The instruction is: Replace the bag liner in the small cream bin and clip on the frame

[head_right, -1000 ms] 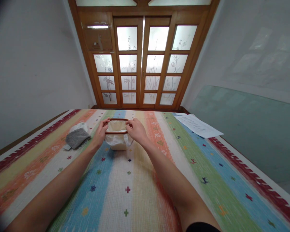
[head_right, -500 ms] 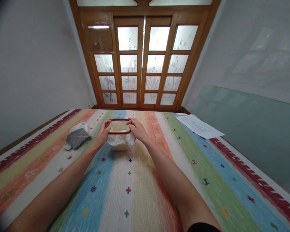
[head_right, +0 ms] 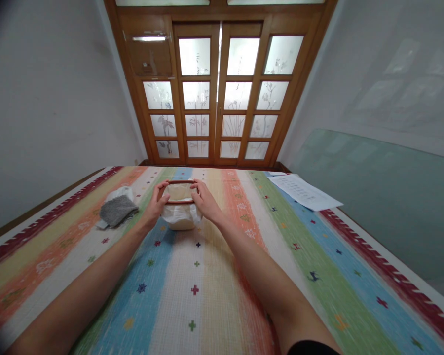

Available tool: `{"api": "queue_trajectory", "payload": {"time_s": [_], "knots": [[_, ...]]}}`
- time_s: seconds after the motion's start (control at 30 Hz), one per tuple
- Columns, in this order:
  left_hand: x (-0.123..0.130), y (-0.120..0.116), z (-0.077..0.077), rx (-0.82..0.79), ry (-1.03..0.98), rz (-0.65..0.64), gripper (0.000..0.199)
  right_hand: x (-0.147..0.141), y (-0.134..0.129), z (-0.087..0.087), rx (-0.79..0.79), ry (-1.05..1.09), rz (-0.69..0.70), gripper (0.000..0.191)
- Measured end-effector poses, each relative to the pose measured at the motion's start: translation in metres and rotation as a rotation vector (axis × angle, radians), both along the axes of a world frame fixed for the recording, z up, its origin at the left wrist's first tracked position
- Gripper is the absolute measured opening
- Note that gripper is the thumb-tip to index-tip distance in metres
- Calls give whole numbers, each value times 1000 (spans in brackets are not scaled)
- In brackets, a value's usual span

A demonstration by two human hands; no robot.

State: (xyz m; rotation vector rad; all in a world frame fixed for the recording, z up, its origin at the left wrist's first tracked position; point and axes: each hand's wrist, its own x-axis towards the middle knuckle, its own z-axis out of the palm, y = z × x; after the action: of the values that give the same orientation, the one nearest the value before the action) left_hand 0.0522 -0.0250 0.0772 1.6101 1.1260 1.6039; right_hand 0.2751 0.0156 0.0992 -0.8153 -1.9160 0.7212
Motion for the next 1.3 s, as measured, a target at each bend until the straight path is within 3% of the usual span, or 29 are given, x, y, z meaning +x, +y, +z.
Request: {"api": "queue_trajectory", "payload": {"time_s": [0.17, 0.37, 0.63, 0.93, 1.3], "knots": [[0, 0, 0, 18, -28, -23, 60, -3, -3, -3, 69, -8, -64, 28], [1, 2, -6, 24, -38, -46, 70, 1, 7, -6, 60, -12, -19, 28], [-1, -1, -9, 111, 37, -32, 53, -2, 8, -16, 70, 59, -32, 25], [5, -1, -11, 173, 41, 53, 53, -12, 2, -24, 71, 150, -51, 24], [3, 3, -16, 219, 59, 58, 51, -16, -2, -25, 70, 172, -68, 25]]}}
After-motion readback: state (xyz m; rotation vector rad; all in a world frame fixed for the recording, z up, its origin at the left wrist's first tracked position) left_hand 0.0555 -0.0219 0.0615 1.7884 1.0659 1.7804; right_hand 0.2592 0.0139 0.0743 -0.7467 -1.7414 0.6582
